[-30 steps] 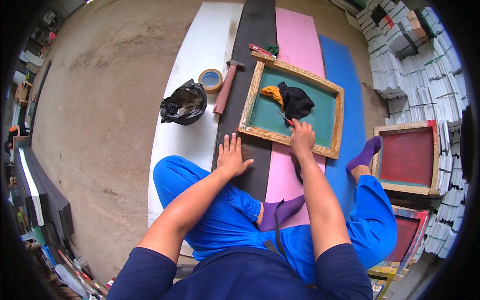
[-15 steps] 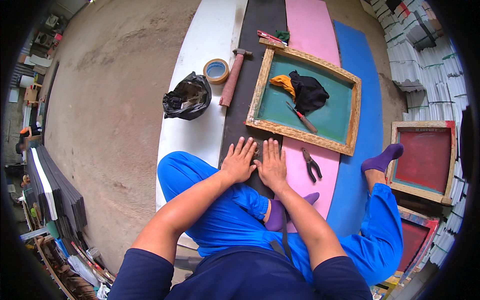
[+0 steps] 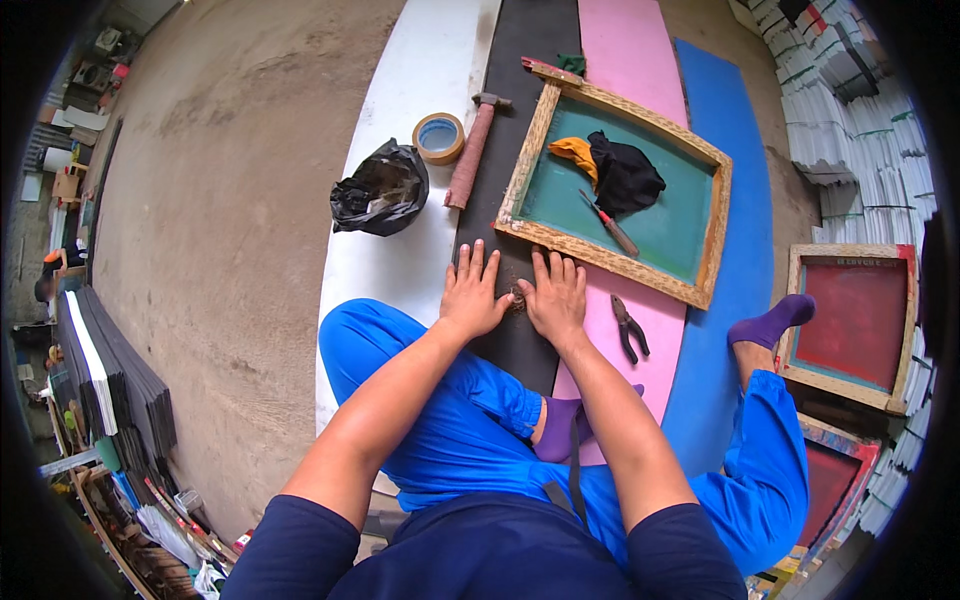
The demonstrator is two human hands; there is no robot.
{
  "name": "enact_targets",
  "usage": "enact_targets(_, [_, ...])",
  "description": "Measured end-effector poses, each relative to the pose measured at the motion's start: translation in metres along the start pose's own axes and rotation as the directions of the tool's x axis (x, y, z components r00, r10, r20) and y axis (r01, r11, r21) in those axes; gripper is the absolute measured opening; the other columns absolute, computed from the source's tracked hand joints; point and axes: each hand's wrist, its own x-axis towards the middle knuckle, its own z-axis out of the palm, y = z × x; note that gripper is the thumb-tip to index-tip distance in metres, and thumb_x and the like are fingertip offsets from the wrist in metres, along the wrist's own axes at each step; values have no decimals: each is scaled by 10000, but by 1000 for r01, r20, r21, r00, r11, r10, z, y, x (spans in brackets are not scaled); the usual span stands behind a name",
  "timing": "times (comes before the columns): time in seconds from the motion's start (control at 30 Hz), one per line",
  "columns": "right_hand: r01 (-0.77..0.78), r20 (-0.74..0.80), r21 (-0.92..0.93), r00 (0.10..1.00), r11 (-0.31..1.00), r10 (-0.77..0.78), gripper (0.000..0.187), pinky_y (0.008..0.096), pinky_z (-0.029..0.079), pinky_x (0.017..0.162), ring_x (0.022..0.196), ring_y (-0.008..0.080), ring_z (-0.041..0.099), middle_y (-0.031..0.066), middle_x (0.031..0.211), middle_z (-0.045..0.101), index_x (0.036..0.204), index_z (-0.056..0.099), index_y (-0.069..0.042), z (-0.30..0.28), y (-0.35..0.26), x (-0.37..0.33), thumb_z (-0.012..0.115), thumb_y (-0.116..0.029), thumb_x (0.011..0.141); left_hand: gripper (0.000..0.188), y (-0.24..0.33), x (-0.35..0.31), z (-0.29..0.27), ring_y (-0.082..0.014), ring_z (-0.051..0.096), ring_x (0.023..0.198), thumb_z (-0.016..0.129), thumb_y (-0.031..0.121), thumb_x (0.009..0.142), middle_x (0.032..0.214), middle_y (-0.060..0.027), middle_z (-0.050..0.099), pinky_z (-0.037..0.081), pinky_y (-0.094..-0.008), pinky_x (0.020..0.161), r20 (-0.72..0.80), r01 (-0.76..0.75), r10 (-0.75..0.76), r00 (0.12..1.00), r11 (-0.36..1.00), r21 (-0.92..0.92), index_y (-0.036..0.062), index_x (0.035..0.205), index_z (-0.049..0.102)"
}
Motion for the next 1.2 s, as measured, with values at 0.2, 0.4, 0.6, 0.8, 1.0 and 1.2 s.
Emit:
enact_targets(0.2, [136,91,46,986,990,-139,682,554,230,1150,1435,323,289,144,1538,347,1493,387,-138,-4,-2,-21,551,-478,925,879,-7,-13,-27,-387,91,1501,621,526,869,1631,-159,117,200,-570,1166,224,-118,100,969,990,70,142,1556,228])
enact_targets(0.4, [297,216,63,928,953,-304,762,523,180,1179,1477,244,248,67,1586,306,1531,323,-222,-21,31,-64,565,-551,888,853,-23,-30,-47,-371,140,1496,625,548,860,1633,-109,155,202,-570,1167,351,-78,8,936,980,185,152,1539,293])
enact_targets(0.6, [650,238,10,737,760,-633,714,517,92,1207,1478,181,242,-44,1576,332,1516,349,-283,-5,43,-72,433,-637,901,825,-17,-51,-46,-341,93,1509,544,638,875,1632,-100,164,155,-582,1177,404,-229,88,911,920,318,166,1522,350])
enact_targets(0.8, [543,228,-104,828,833,-512,672,503,53,1208,1478,182,243,-25,1564,359,1510,366,-256,-13,22,-40,459,-573,925,610,-27,-43,-51,-354,213,1473,583,462,895,1602,-113,246,232,-585,1149,327,-110,41,944,974,196,174,1425,496])
enact_targets(1.0, [681,126,-11,727,732,-675,688,497,73,1217,1481,178,235,-25,1575,335,1515,356,-245,17,-16,-46,460,-578,922,431,-60,-14,-46,-332,490,1307,549,30,762,1365,-127,571,418,-471,1056,67,199,-190,979,961,-189,141,1140,723])
enact_targets(1.2, [542,135,-65,837,838,-531,746,495,82,1220,1491,183,203,-24,1583,320,1517,352,-239,20,-23,-30,442,-638,893,591,-51,-16,-34,-380,366,1388,595,104,775,1493,-183,409,342,-505,1106,9,109,-109,994,994,-13,178,1360,559])
